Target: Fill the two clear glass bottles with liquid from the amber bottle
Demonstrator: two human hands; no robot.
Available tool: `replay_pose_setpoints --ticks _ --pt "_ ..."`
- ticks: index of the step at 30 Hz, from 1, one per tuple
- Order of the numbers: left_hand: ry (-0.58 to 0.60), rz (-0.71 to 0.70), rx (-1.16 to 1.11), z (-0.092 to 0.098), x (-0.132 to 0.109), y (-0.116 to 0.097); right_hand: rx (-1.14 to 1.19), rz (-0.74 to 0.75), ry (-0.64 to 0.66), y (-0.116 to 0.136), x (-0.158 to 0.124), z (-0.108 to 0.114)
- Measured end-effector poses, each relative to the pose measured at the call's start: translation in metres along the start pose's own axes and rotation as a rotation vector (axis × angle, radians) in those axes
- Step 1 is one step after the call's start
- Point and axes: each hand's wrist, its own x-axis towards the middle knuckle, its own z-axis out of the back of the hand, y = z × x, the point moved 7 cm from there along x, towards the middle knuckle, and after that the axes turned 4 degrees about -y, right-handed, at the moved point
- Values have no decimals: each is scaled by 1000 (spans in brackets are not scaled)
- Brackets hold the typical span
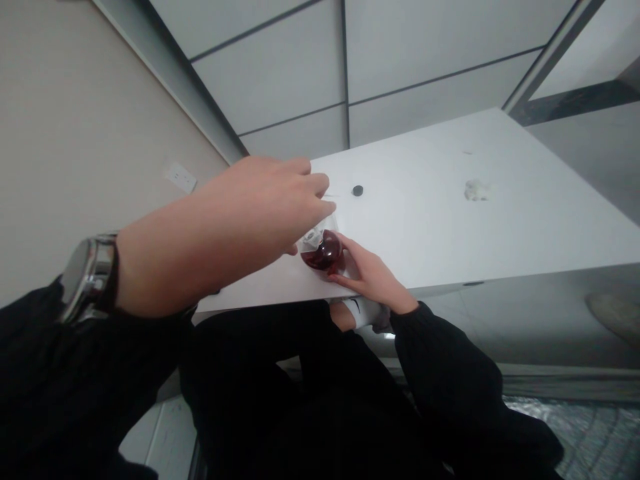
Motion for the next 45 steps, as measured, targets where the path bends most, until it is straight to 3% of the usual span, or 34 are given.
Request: replay_pose_setpoints --ticks 3,9,14,20,32,38,45 --pt "99 -20 103 -2 4 -4 -2 -4 0 0 0 0" --pt "84 -27 75 2 9 -9 10 -8 4 -2 0 1" --pt "200 33 120 1 12 -11 -1 -18 7 -2 0 0" --pt "249 36 129 6 14 -17 -5 -12 2 -1 0 1" --pt "168 -13 112 8 13 -18 -19 -3 4 -4 -1 0" --pt "254 0 186 8 17 -20 -15 4 6 -4 -1 0" --pt "201 -5 142 7 16 -21 -15 0 6 -4 -1 1"
